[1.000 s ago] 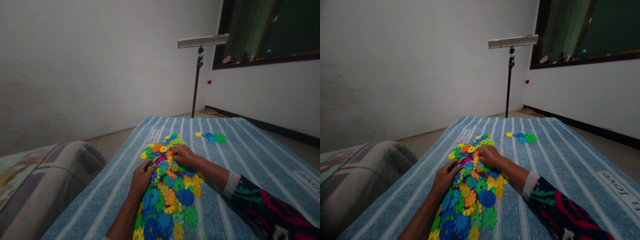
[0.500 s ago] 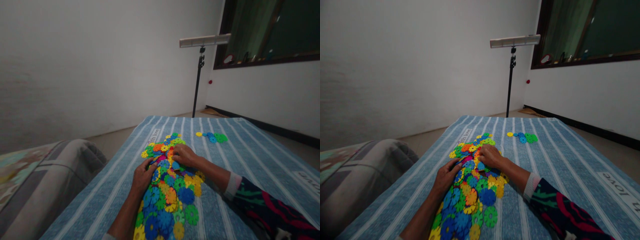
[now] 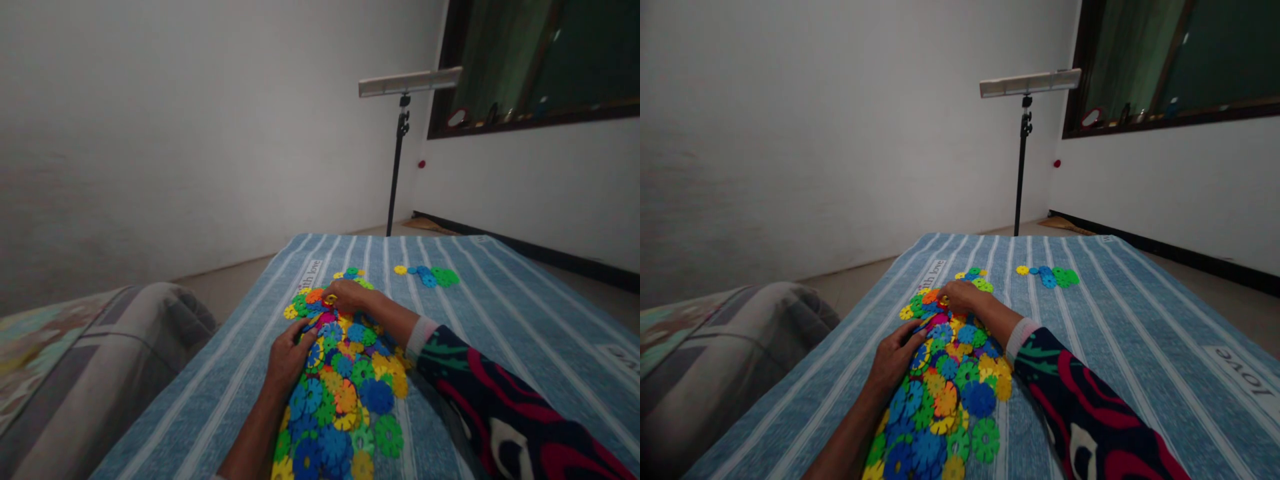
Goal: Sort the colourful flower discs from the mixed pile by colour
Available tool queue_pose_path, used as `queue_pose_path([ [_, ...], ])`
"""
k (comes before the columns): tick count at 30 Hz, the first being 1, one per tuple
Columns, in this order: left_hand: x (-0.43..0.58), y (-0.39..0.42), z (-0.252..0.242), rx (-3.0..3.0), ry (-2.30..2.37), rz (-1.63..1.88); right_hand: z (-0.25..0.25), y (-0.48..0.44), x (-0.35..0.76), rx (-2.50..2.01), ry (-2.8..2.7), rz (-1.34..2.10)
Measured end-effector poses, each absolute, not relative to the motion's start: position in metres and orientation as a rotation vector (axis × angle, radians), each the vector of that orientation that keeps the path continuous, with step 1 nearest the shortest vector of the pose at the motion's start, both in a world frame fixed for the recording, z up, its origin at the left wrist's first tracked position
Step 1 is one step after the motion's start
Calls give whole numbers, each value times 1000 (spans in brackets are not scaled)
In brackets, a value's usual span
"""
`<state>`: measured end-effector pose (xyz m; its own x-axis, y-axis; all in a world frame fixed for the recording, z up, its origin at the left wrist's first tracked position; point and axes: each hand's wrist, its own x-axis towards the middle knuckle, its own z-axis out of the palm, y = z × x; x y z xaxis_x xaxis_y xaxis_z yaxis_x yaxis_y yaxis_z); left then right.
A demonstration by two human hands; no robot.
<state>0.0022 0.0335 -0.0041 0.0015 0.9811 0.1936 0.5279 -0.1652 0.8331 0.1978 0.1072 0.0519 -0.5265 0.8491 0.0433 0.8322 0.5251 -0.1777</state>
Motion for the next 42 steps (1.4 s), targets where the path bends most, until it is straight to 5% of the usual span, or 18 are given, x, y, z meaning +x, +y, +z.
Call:
queue_pose_path([
  [10,4,33,2,1736,1591,1040,56,109,211,-1515,-2477,161],
  [22,2,33,0,1756,1624,1024,30,141,373,-2203,-1811,11],
  [42,2,30,3,1725,1623,1050,7,160,386,-2231,-1845,65],
])
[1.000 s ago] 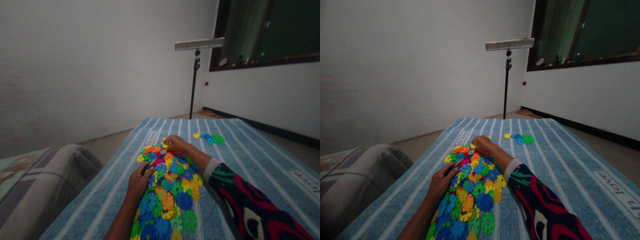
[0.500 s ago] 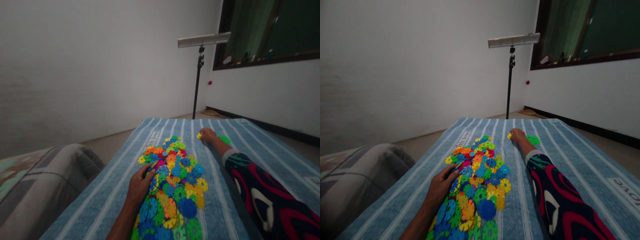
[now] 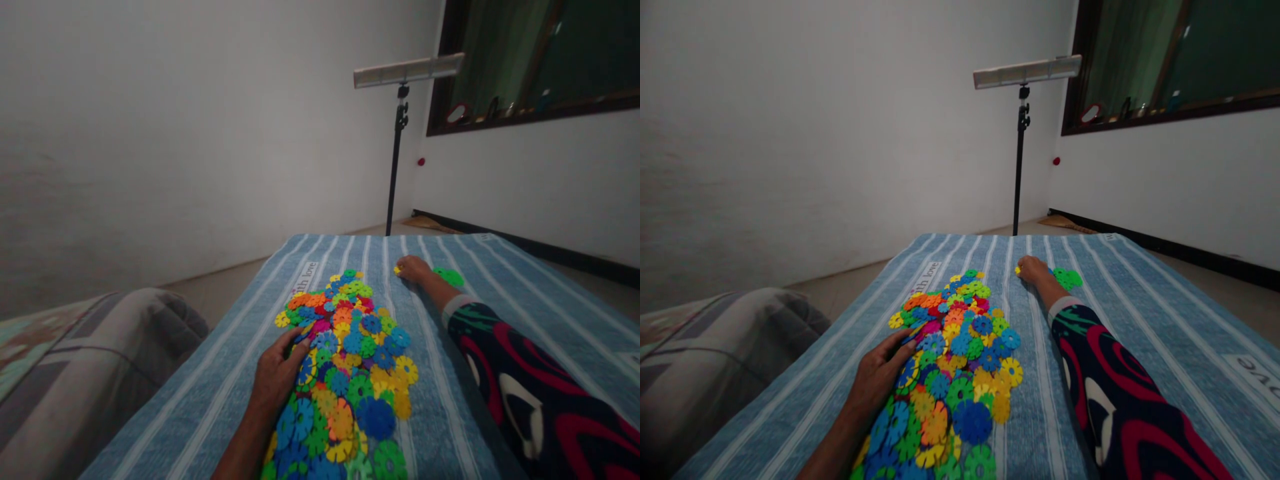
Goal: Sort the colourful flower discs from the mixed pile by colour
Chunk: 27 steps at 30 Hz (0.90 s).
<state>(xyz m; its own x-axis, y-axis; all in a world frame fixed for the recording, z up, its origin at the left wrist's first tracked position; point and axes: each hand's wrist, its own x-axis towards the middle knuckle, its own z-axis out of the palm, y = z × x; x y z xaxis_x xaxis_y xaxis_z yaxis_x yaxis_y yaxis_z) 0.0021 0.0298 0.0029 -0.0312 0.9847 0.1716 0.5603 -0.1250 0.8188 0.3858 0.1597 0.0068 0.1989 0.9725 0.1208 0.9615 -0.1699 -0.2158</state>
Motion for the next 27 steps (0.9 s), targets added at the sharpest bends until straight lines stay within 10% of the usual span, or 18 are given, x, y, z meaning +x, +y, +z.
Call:
queue_pose_path([
  [27,6,32,3,1740,1575,1108,8,8,289,-1548,-2141,333],
])
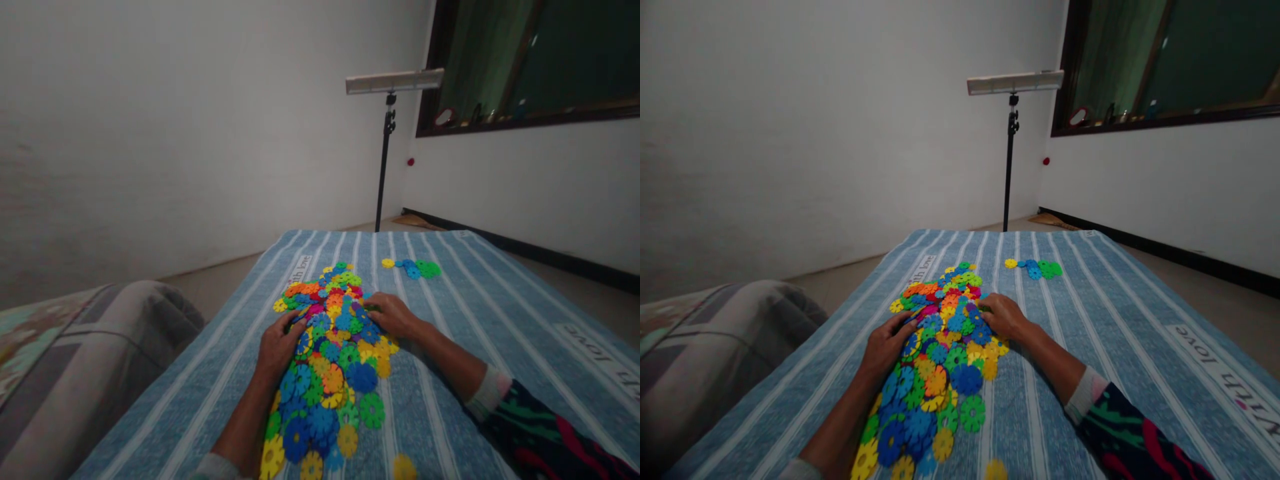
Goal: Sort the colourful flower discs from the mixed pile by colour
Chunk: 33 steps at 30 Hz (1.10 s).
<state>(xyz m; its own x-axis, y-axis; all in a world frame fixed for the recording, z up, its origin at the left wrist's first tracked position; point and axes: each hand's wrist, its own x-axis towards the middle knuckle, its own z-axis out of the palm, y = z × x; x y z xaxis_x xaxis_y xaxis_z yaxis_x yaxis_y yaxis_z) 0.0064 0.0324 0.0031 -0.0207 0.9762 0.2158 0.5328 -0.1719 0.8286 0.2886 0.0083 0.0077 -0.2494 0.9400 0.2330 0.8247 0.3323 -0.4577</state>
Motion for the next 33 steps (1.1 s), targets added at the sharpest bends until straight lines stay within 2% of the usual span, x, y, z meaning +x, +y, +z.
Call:
queue_pose_path([
  [13,5,38,1,1838,1631,1039,-4,-11,278,-1435,-1954,357],
  [22,7,35,2,1824,1618,1047,-14,-1,310,-1603,-1661,351],
  [33,7,37,2,1841,1633,1035,-16,4,308,-1719,-1865,210],
])
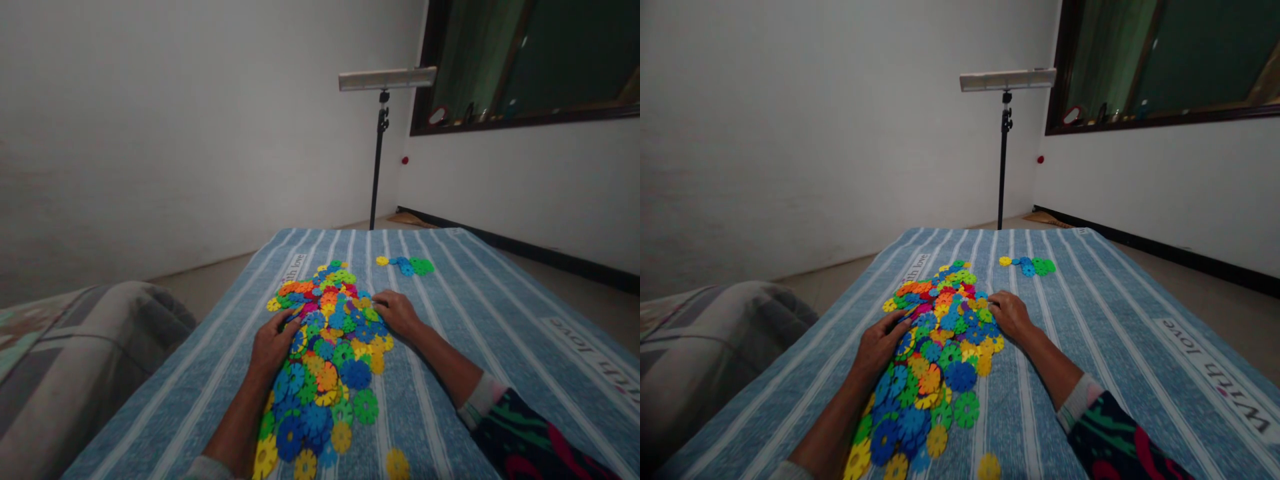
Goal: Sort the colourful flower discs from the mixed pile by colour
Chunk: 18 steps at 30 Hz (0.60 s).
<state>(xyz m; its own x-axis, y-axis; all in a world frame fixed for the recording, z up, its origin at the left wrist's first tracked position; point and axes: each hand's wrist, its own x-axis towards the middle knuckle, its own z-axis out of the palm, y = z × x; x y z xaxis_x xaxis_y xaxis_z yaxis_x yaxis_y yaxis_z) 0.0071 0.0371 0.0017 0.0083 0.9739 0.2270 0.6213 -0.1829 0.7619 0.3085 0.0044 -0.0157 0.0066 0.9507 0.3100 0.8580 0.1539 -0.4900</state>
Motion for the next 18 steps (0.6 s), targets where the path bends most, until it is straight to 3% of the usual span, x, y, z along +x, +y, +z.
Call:
queue_pose_path([
  [18,9,37,4,1855,1645,1006,7,20,287,-1969,-1906,135],
])
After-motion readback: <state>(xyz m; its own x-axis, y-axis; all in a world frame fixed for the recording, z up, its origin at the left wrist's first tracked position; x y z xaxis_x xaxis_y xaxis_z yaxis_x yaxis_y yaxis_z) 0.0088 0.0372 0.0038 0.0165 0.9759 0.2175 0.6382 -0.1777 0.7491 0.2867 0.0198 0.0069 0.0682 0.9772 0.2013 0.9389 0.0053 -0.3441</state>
